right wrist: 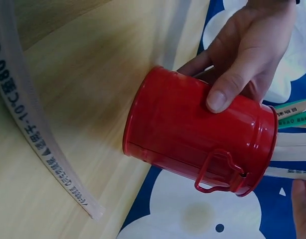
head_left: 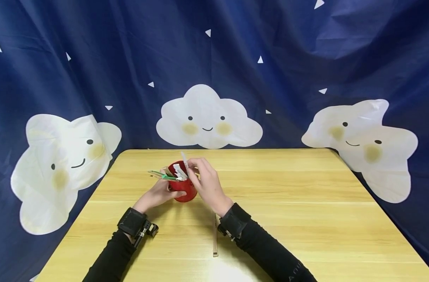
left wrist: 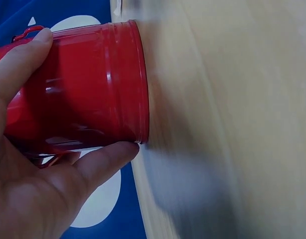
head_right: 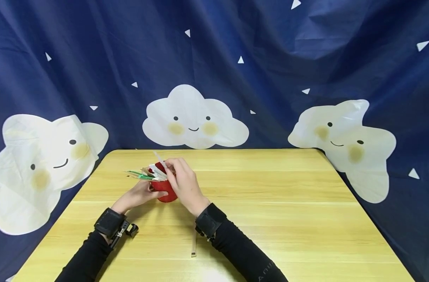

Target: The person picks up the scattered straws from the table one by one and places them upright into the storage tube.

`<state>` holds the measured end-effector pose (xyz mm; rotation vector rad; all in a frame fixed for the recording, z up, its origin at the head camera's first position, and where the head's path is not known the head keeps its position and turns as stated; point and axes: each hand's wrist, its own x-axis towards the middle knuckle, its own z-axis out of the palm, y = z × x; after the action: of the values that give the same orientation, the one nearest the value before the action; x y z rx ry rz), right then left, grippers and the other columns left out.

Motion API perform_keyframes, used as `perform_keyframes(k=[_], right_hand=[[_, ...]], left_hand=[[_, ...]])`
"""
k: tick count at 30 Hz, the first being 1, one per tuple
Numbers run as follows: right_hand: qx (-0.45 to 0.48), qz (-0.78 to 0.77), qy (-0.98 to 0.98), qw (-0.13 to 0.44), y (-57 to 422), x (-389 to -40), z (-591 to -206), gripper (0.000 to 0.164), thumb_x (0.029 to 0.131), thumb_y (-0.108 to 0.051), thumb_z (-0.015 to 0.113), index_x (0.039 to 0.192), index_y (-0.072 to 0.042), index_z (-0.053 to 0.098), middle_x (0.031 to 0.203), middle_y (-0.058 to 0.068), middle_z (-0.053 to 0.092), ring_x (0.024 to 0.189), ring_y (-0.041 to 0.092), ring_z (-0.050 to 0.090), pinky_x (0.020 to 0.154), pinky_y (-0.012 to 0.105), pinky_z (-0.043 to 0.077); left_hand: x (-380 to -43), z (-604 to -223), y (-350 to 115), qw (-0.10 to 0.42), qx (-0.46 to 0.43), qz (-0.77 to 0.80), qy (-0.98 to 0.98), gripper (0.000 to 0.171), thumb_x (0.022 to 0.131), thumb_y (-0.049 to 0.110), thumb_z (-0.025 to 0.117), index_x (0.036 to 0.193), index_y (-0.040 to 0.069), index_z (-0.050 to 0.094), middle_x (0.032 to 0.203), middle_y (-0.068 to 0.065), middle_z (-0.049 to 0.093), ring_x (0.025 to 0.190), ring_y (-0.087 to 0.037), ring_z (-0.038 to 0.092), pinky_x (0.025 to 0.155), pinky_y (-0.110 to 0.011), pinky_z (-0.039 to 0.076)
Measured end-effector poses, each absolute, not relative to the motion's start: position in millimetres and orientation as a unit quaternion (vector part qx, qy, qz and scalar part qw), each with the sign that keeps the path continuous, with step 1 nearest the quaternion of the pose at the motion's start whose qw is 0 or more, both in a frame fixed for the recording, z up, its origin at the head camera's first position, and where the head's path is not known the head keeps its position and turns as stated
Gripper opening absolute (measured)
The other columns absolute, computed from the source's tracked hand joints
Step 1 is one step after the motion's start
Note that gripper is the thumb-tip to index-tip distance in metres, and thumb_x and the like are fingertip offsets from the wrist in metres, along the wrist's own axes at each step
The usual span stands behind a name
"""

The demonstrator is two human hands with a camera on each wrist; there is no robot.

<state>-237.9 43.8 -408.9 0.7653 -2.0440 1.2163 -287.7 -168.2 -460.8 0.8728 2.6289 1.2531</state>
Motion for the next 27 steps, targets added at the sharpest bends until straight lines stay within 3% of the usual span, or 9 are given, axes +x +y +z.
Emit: perform_keyframes(k=[11,21,27], right_hand=[[0.262,0.452,-0.811,0.263,47.7,-239.2,-412.8,0.019,0.101,-0.005,0.062,0.119,-0.004,0.064,0.114,0.009,0.064,0.103,0.018,0.066,0.086,0.028,0.059],[0.251,0.455,-0.806,0.282,58.8,-240.8,-415.9,0.017,0.099,0.002,0.061,0.115,-0.002,0.063,0.111,0.009,0.065,0.103,0.019,0.067,0.085,0.019,0.056],[0.225,0.424,-0.835,0.270,69.5,-240.8,-417.8,0.021,0.095,0.006,0.062,0.114,-0.002,0.063,0.105,0.010,0.068,0.097,0.021,0.069,0.083,0.029,0.059]], left_hand=[[-286.3,-460.8,-168.8,0.061,0.290,0.437,0.849,0.074,0.088,0.018,0.080,0.147,-0.001,0.040,0.139,-0.021,0.055,0.126,-0.036,0.056,0.104,-0.051,0.049],[-286.3,-461.3,-168.9,0.043,0.284,0.421,0.860,0.073,0.086,0.019,0.083,0.145,0.001,0.045,0.137,-0.019,0.058,0.129,-0.035,0.055,0.107,-0.053,0.045],[-287.2,-462.1,-169.6,0.045,0.291,0.427,0.855,0.073,0.087,0.023,0.082,0.146,0.002,0.045,0.138,-0.018,0.058,0.129,-0.035,0.054,0.108,-0.055,0.044]])
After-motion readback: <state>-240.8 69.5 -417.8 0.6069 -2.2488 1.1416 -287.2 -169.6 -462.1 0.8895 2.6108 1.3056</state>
